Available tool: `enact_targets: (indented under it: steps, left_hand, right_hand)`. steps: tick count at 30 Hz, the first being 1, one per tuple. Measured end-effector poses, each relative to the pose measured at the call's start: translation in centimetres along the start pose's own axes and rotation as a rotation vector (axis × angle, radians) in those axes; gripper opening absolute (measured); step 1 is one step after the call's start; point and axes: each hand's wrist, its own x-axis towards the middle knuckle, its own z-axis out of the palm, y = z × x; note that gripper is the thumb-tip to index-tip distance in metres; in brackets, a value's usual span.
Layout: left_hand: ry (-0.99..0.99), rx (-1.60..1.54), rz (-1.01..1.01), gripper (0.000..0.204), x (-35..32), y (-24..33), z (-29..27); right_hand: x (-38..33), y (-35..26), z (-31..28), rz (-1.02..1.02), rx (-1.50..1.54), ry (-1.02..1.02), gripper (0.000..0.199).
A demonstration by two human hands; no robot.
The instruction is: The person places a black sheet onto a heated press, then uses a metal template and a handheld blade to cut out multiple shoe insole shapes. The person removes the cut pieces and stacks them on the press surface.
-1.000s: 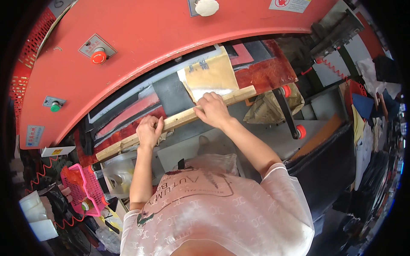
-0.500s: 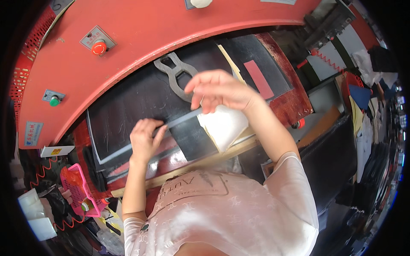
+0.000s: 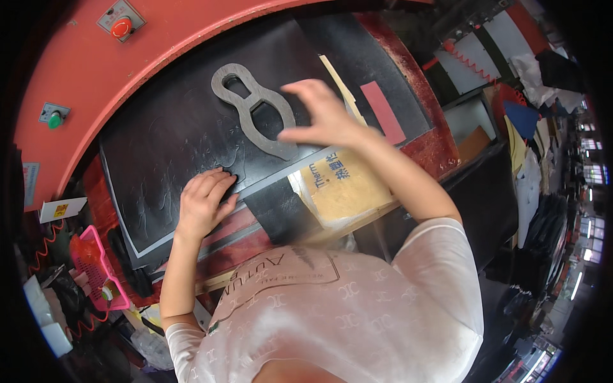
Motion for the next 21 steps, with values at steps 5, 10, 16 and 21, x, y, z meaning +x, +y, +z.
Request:
enact_targets:
  steps: [5, 10, 16, 21]
  left_hand:
    - [-0.118, -0.012, 0.016, 0.035, 0.4, 0.7, -1.3]
    - [-0.211, 0.034, 0.050, 0.040, 0.5, 0.6, -1.8]
    - [-0.069, 0.059, 0.106, 0.031, 0.2, -0.4, -0.5]
    - [0.035, 0.000, 0.088, 0.025, -0.2, -1.3, 0.0]
  right_hand:
    - [0.5, -1.9, 6.7, -0.079, -0.158, 0.162, 0.092]
    - [1.3, -3.0, 6.4, 0.037, -0.069, 0.182, 0.071]
    - [2.2, -0.4, 2.1, 0.167, 0.821, 0.170, 0.064]
    - [2.2, 1.5, 0.1, 0.071, 0.291, 0.357, 0.064]
